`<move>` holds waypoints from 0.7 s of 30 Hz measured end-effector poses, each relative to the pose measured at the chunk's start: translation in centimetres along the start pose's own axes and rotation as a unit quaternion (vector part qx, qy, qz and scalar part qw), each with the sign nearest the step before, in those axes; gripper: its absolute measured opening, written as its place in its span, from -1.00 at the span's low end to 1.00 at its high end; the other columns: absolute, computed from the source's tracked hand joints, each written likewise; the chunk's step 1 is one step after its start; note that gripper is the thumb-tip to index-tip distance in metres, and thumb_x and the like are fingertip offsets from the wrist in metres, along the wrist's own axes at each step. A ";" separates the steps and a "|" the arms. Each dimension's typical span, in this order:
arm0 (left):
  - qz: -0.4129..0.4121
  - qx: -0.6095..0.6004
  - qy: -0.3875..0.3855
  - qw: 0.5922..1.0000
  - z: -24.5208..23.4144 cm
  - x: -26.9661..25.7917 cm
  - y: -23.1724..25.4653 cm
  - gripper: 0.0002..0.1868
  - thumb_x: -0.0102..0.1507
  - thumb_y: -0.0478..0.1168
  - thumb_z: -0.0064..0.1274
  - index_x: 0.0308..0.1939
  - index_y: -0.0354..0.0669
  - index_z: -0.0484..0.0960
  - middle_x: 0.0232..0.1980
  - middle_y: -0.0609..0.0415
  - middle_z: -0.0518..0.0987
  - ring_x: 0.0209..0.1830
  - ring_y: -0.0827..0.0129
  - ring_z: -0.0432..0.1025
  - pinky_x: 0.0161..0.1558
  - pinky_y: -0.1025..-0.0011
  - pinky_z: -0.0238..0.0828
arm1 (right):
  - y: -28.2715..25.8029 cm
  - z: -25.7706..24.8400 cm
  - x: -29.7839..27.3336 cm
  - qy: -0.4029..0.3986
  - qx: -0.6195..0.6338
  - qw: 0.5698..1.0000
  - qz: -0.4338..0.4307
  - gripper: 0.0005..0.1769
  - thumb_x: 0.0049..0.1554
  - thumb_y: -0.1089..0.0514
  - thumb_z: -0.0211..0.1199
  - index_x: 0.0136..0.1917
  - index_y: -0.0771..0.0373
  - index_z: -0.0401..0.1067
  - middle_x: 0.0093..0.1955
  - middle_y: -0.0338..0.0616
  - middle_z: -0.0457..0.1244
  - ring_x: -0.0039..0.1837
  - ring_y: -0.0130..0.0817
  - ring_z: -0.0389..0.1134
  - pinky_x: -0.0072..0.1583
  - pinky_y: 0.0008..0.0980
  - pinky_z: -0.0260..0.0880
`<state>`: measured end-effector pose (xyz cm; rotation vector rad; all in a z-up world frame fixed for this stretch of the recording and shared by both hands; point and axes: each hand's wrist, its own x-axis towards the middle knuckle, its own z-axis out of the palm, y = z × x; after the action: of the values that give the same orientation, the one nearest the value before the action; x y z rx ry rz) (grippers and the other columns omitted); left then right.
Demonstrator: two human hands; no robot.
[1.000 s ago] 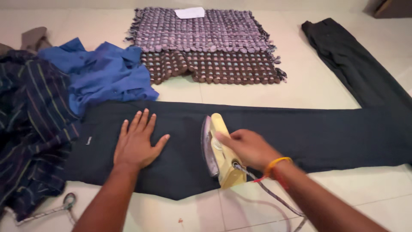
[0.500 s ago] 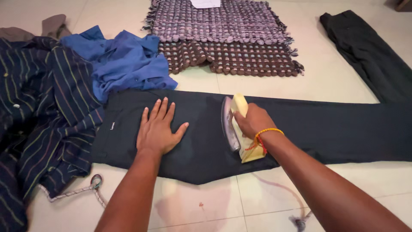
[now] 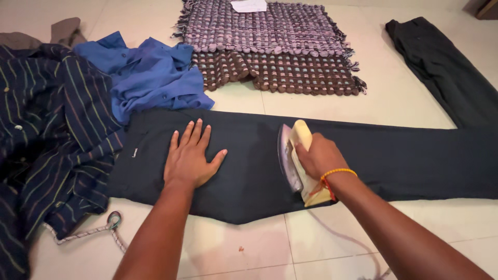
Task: The person irons a pair of dark trousers laid flat on the floor using a handheld electric iron. They repeatedly smooth the fabric with one hand while moving the iron back and forth, then flip the trousers to iron the other side.
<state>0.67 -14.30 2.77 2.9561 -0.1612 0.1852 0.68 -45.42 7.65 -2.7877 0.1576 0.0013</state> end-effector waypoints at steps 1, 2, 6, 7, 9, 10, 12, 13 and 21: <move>0.000 -0.001 0.001 1.000 0.0 0.0 0.0 -0.10 0.25 0.41 -0.22 0.56 0.05 0.11 0.66 0.11 -0.05 0.65 0.31 -0.22 0.53 0.10 -0.41 | 0.2 0.0 0.9 -0.007 0.004 1.000 0.003 -0.43 0.19 -0.17 0.16 0.03 0.48 0.42 -0.06 0.38 0.37 0.03 0.27 0.42 0.11 0.05 0.41; 0.001 -0.002 0.002 1.000 0.1 0.0 0.0 -0.09 0.25 0.40 -0.21 0.56 0.05 0.11 0.65 0.11 -0.05 0.65 0.31 -0.22 0.53 0.10 -0.41 | 0.3 -0.1 1.7 -0.014 0.008 1.000 0.007 -0.42 0.20 -0.17 0.15 0.03 0.49 0.41 -0.07 0.38 0.37 0.03 0.26 0.43 0.11 0.04 0.42; 0.008 0.003 0.011 1.000 0.3 0.0 -0.2 -0.10 0.25 0.40 -0.20 0.55 0.03 0.14 0.65 0.10 -0.03 0.65 0.30 -0.20 0.53 0.09 -0.40 | 0.2 -1.1 2.7 -0.060 0.057 0.996 0.042 -0.40 0.18 -0.17 0.10 0.05 0.51 0.39 -0.13 0.36 0.43 -0.02 0.20 0.52 0.11 0.00 0.47; 0.008 0.004 0.010 1.000 0.2 0.0 -0.2 -0.10 0.25 0.40 -0.19 0.54 0.03 0.15 0.65 0.11 -0.03 0.65 0.30 -0.20 0.53 0.10 -0.40 | 0.1 -1.1 2.6 -0.069 0.057 0.995 0.039 -0.42 0.17 -0.16 0.10 0.05 0.49 0.39 -0.12 0.36 0.43 -0.01 0.21 0.52 0.12 0.00 0.47; 0.010 0.005 0.014 1.000 0.3 0.1 -0.1 -0.11 0.25 0.40 -0.19 0.54 0.03 0.16 0.65 0.11 -0.02 0.65 0.30 -0.20 0.53 0.10 -0.40 | 0.6 -1.4 2.2 -0.082 0.058 0.994 0.038 -0.44 0.16 -0.14 0.10 0.07 0.47 0.40 -0.10 0.36 0.44 0.01 0.22 0.52 0.13 -0.01 0.47; 0.011 0.004 0.019 1.000 0.3 0.1 -0.1 -0.11 0.25 0.39 -0.19 0.54 0.04 0.16 0.65 0.11 -0.02 0.65 0.30 -0.19 0.53 0.10 -0.39 | 0.9 -1.4 2.0 -0.069 0.039 0.997 0.024 -0.42 0.17 -0.16 0.12 0.08 0.46 0.39 -0.06 0.37 0.41 0.05 0.25 0.48 0.14 0.01 0.44; 0.010 0.004 0.019 1.000 0.3 0.1 0.0 -0.12 0.26 0.39 -0.19 0.54 0.04 0.16 0.65 0.11 -0.02 0.65 0.30 -0.19 0.53 0.10 -0.39 | 1.3 -1.3 1.1 -0.041 0.001 0.999 -0.003 -0.39 0.19 -0.20 0.15 0.10 0.45 0.39 0.03 0.39 0.36 0.13 0.30 0.40 0.17 0.04 0.39; 0.008 0.004 0.015 1.000 0.3 0.1 0.0 -0.12 0.26 0.38 -0.19 0.54 0.04 0.16 0.65 0.11 -0.03 0.65 0.30 -0.20 0.53 0.10 -0.39 | 1.6 -1.3 0.4 -0.044 0.000 0.999 0.007 -0.41 0.19 -0.19 0.15 0.11 0.44 0.39 0.04 0.39 0.36 0.14 0.29 0.39 0.18 0.04 0.39; 0.004 0.018 0.003 1.000 0.3 0.3 -0.1 -0.14 0.27 0.38 -0.24 0.55 0.07 0.13 0.66 0.13 -0.05 0.65 0.32 -0.22 0.54 0.12 -0.40 | 1.6 -2.4 -4.4 -0.069 0.031 0.994 0.076 -0.47 0.18 -0.14 0.14 0.13 0.39 0.37 0.04 0.32 0.38 0.13 0.24 0.43 0.17 0.03 0.41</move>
<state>0.95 -14.33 2.54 2.9899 -0.1705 0.1998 -3.91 -47.25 9.42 -2.6951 0.3291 0.2230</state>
